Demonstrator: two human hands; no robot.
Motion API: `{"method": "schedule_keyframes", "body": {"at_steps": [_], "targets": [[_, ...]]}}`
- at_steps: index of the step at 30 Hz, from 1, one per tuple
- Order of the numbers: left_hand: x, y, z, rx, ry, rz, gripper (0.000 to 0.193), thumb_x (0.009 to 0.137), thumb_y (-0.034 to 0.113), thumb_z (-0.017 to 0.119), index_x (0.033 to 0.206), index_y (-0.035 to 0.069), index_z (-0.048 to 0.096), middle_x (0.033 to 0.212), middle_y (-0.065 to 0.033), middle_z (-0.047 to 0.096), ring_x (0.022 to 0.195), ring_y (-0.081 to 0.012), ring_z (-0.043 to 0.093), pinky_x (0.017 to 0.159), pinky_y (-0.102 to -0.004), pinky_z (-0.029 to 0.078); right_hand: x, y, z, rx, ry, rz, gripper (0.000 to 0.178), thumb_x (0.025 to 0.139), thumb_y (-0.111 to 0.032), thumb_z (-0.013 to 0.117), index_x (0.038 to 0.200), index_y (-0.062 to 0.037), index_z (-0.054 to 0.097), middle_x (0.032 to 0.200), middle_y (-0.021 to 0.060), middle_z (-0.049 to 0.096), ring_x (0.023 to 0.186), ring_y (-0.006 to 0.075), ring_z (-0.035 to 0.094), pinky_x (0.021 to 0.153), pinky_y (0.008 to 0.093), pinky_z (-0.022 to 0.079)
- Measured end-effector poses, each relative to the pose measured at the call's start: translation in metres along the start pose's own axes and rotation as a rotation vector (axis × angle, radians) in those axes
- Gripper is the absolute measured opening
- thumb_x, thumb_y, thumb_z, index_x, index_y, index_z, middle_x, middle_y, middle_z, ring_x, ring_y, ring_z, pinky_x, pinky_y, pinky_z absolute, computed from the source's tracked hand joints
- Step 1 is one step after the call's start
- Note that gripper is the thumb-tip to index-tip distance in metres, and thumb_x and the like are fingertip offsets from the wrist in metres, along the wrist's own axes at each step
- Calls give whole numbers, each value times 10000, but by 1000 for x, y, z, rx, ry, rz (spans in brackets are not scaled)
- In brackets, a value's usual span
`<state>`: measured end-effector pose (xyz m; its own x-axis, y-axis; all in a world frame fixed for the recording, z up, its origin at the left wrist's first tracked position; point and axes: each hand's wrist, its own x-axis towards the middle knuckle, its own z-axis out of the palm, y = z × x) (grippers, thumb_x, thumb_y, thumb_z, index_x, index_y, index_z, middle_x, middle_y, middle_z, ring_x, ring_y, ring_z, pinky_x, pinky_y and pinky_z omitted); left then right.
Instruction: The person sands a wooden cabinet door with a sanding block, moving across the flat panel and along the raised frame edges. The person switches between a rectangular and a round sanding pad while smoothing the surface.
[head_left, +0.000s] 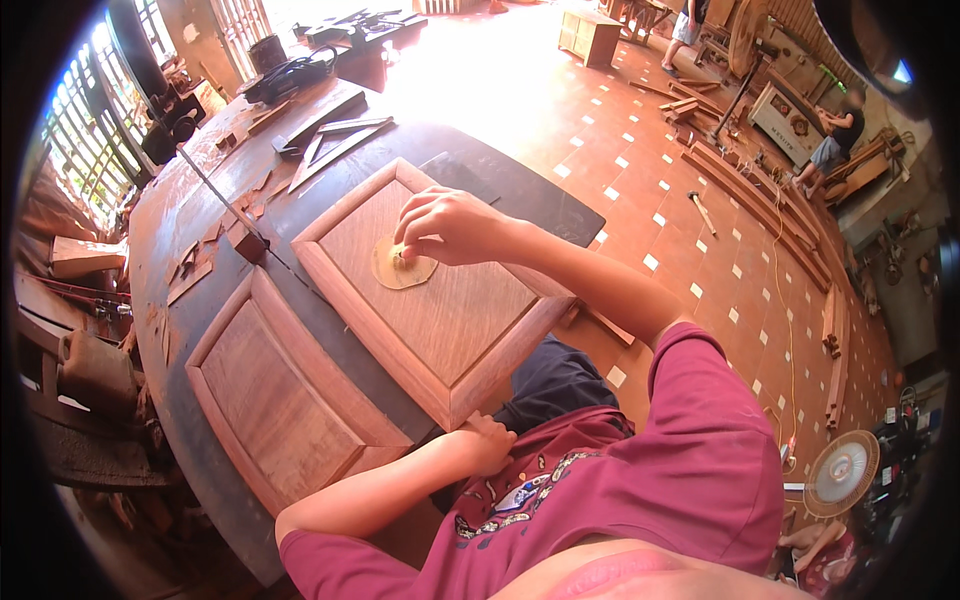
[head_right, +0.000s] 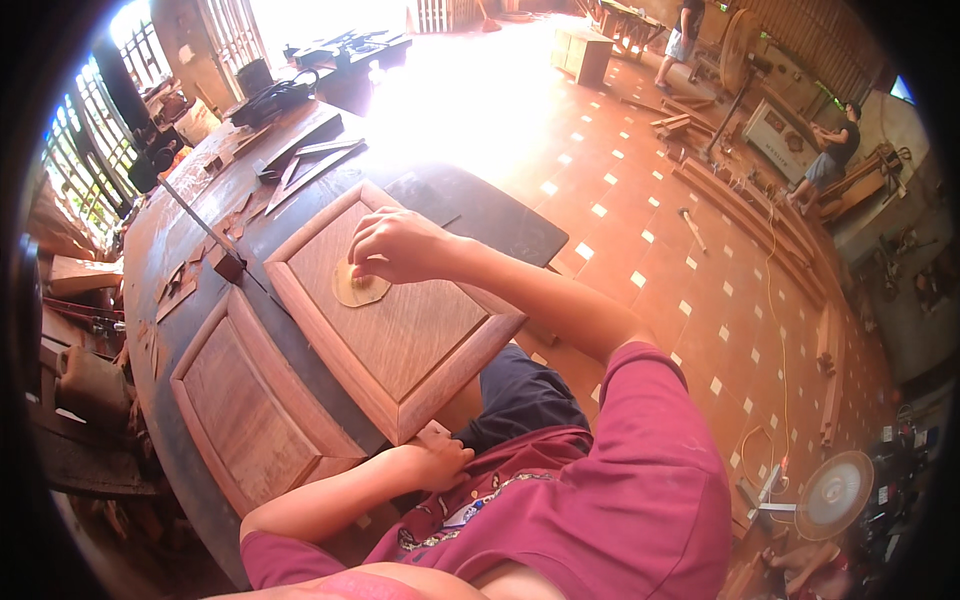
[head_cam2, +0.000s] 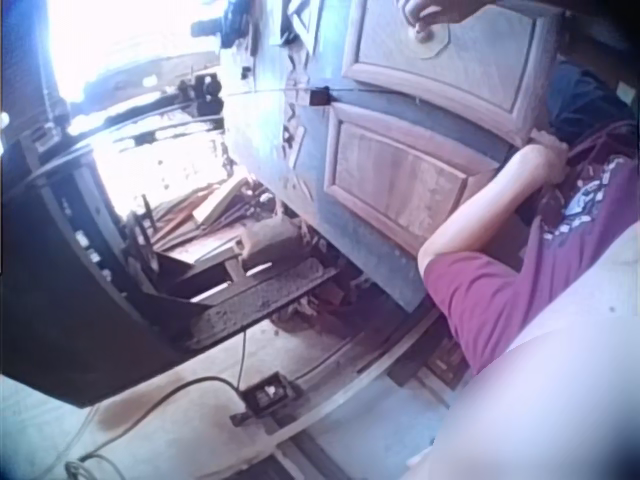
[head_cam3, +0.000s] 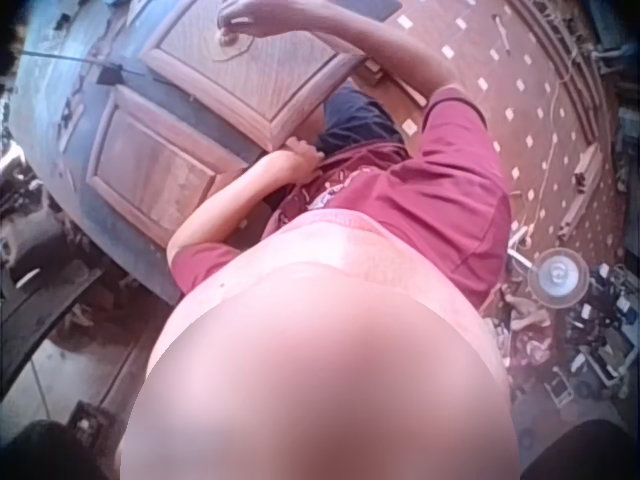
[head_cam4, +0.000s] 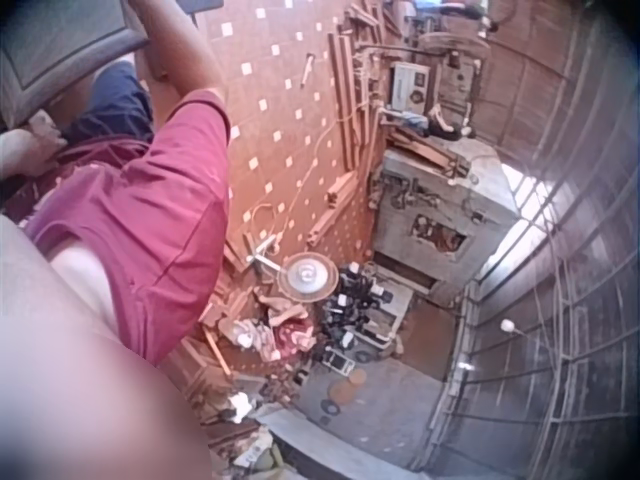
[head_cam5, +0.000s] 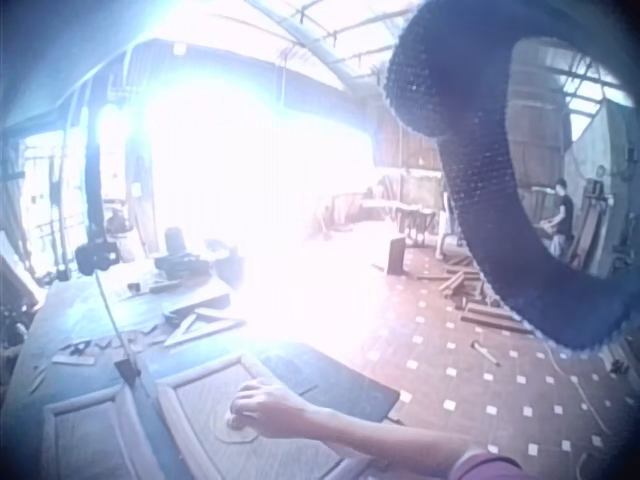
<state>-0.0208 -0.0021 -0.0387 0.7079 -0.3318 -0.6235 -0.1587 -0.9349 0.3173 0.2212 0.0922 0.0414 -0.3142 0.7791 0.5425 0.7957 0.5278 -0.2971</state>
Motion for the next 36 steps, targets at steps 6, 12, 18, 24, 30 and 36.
{"method": "schedule_keyframes", "body": {"at_steps": [6,12,18,24,30,36], "targets": [[-1,-2,1,-27,4,4,432,977,439,626,1171,64,715,1117,-166,749,1100,-351,705,920,-496,512,-4,-15,26,-3,-157,87,452,1012,-343,616,1359,-54,592,1450,201,571,1419,332,481,1186,456,368],[-2,-1,1,-22,17,10,428,982,432,621,1174,61,715,1101,-169,749,1096,-349,702,911,-497,508,10,11,62,-146,-433,165,662,1101,-503,276,1604,-77,346,1708,166,204,1605,314,74,1299,518,74],[-1,-2,8,-31,31,15,438,994,420,600,1206,49,701,1149,-166,736,1124,-343,685,921,-489,503,44,45,76,-169,-435,151,634,1104,-473,295,1590,-73,371,1694,184,238,1595,335,135,1291,528,116],[2,-1,3,-56,-49,38,452,1003,425,571,1269,71,662,1188,-165,711,1157,-344,669,980,-491,497,83,64,89,-267,-313,210,644,1100,-502,290,1607,-109,354,1713,155,200,1603,321,98,1286,567,72],[-3,0,-1,-69,-68,28,471,1003,454,564,1274,80,654,1185,-153,707,1155,-344,662,988,-487,501,103,74,94,-335,-345,192,711,1077,-591,258,1632,-150,310,1731,121,148,1610,292,49,1288,562,-17],[-4,2,-2,-67,-56,23,483,992,460,583,1284,82,652,1198,-147,703,1162,-337,658,999,-485,492,103,85,98,-337,-363,182,704,1079,-577,263,1643,-156,283,1734,117,137,1612,293,17,1279,580,-35]]}}
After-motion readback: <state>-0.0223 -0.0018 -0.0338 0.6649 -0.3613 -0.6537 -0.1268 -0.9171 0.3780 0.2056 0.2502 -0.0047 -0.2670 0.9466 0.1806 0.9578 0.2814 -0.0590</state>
